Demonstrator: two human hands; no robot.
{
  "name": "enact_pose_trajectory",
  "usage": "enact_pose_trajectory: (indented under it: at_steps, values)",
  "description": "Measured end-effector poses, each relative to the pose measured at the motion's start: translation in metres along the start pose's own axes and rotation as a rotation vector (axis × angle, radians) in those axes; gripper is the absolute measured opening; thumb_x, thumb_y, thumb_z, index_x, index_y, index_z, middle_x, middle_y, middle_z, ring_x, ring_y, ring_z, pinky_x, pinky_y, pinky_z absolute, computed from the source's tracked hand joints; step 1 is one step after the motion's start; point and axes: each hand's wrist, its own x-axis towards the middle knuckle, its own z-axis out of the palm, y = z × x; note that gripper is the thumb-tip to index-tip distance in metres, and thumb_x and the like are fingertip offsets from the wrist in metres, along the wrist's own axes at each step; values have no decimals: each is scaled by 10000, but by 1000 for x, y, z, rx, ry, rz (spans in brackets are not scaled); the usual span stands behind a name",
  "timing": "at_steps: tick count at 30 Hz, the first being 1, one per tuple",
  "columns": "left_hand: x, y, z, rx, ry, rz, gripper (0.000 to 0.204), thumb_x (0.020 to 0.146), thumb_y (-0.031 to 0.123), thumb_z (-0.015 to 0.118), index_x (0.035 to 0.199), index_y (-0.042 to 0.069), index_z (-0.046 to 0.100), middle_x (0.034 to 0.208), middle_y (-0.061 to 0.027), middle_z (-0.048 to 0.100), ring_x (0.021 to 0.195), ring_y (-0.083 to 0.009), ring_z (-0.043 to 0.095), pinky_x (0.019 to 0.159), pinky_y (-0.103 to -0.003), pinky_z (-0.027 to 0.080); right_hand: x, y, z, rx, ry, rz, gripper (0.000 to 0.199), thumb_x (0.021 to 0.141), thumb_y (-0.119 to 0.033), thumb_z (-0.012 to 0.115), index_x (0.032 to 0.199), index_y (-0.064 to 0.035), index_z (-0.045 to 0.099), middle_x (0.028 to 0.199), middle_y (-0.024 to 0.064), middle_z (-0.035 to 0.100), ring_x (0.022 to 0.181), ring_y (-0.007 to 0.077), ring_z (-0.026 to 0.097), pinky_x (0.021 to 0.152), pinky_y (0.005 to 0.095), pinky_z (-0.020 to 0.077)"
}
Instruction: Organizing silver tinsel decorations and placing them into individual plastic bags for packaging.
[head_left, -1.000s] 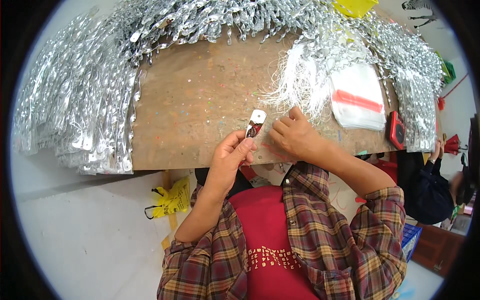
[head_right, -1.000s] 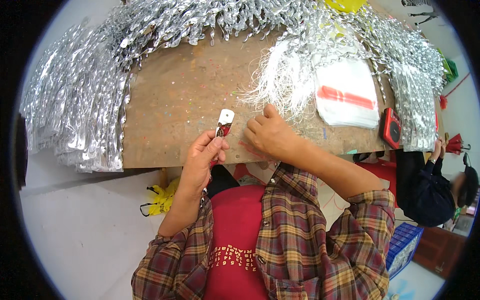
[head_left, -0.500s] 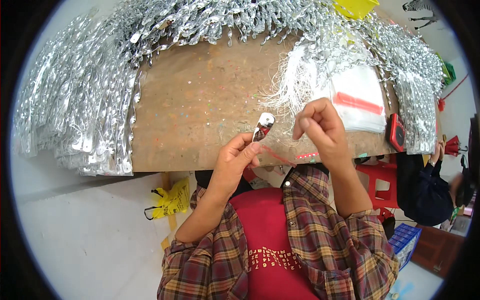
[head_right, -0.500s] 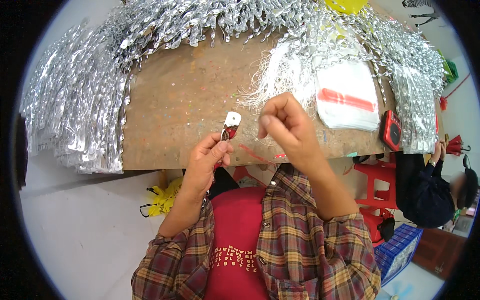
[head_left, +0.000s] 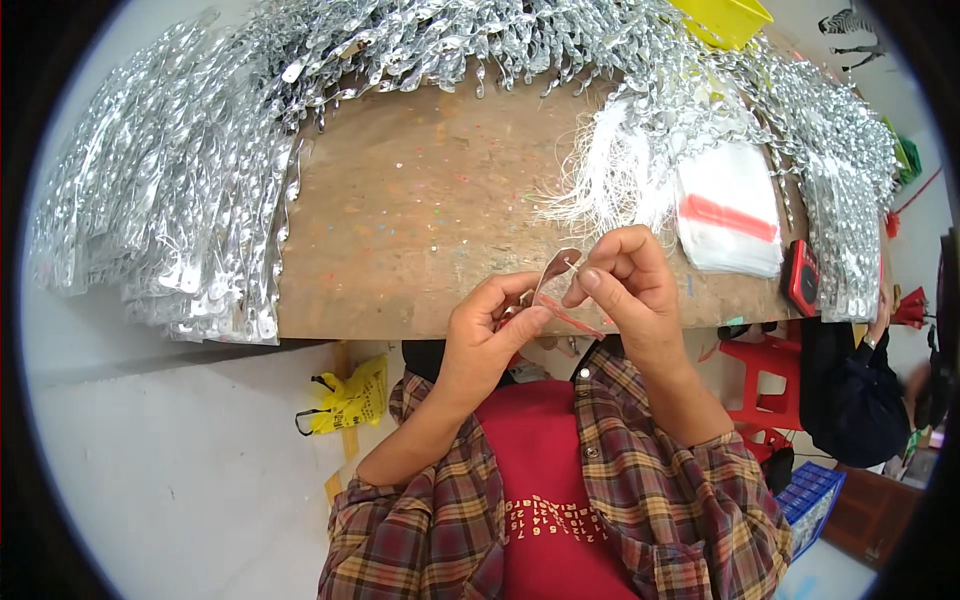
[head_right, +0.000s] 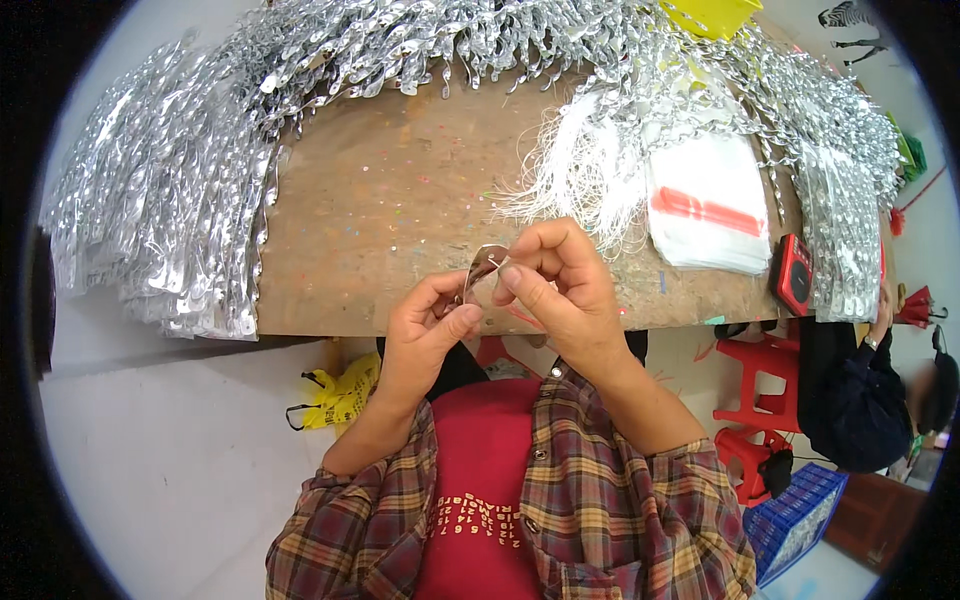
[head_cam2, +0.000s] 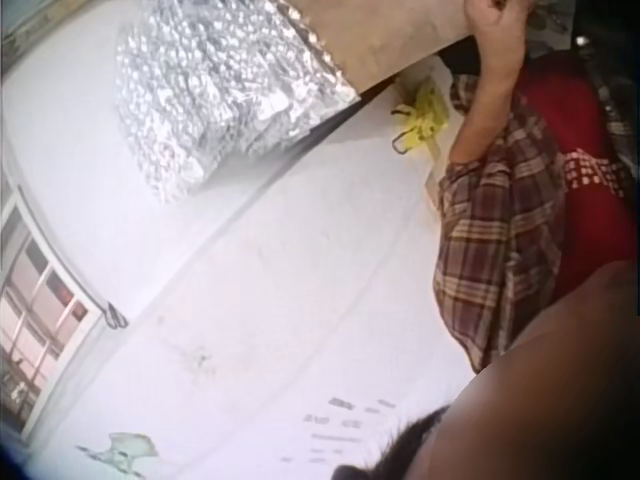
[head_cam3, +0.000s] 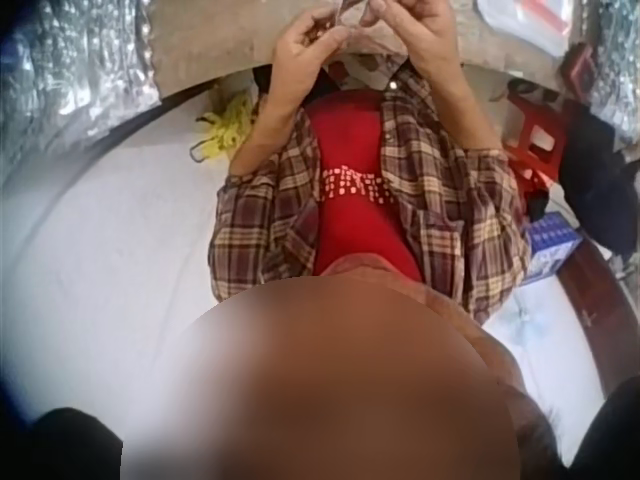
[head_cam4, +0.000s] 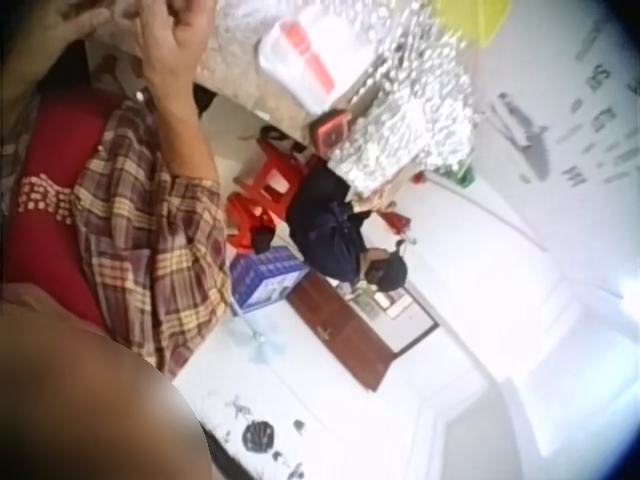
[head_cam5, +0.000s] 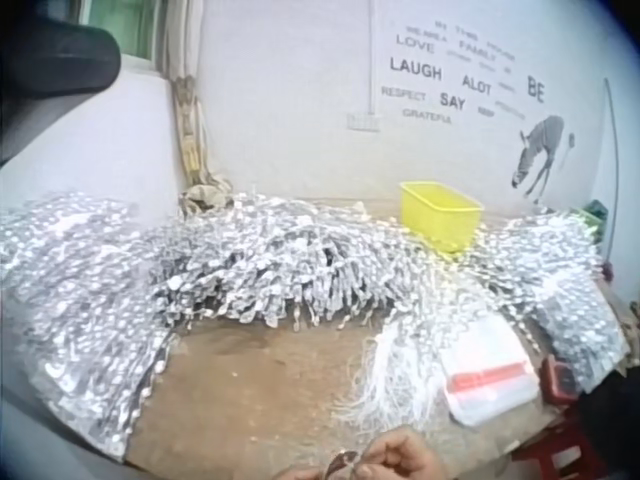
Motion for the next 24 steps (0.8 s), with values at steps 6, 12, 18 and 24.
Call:
enact_pose_trajectory:
  at_steps: [6,12,18,24]
  values:
    - [0,-4,-1,41,27,31,294,847,50,634,1125,-13,561,995,-41,551,801,-69,561,665,-202,470,-1,0,1,-23,28,-20,135,879,-1,519,993,-27,450,792,74,604,759,118,601,711,248,479]
    - [1,-11,-2,83,56,94,300,826,41,654,1109,-5,567,1023,-60,559,827,-82,568,680,-208,475,-2,1,1,-25,29,9,157,879,-2,519,1023,-19,460,805,73,610,759,124,613,711,250,485]
    - [1,-14,-3,223,46,207,313,803,37,675,1096,17,568,1009,-61,586,871,-122,590,728,-238,493,1,2,-4,17,-22,90,187,880,-24,537,1056,-10,474,816,72,615,764,129,624,713,249,488]
    - [-2,7,7,-4,-33,139,237,863,63,614,1086,7,557,1023,-70,582,920,-130,581,789,-257,484,-1,-3,-10,57,-112,156,160,881,-36,552,1026,-5,493,844,75,616,769,131,630,706,243,500]
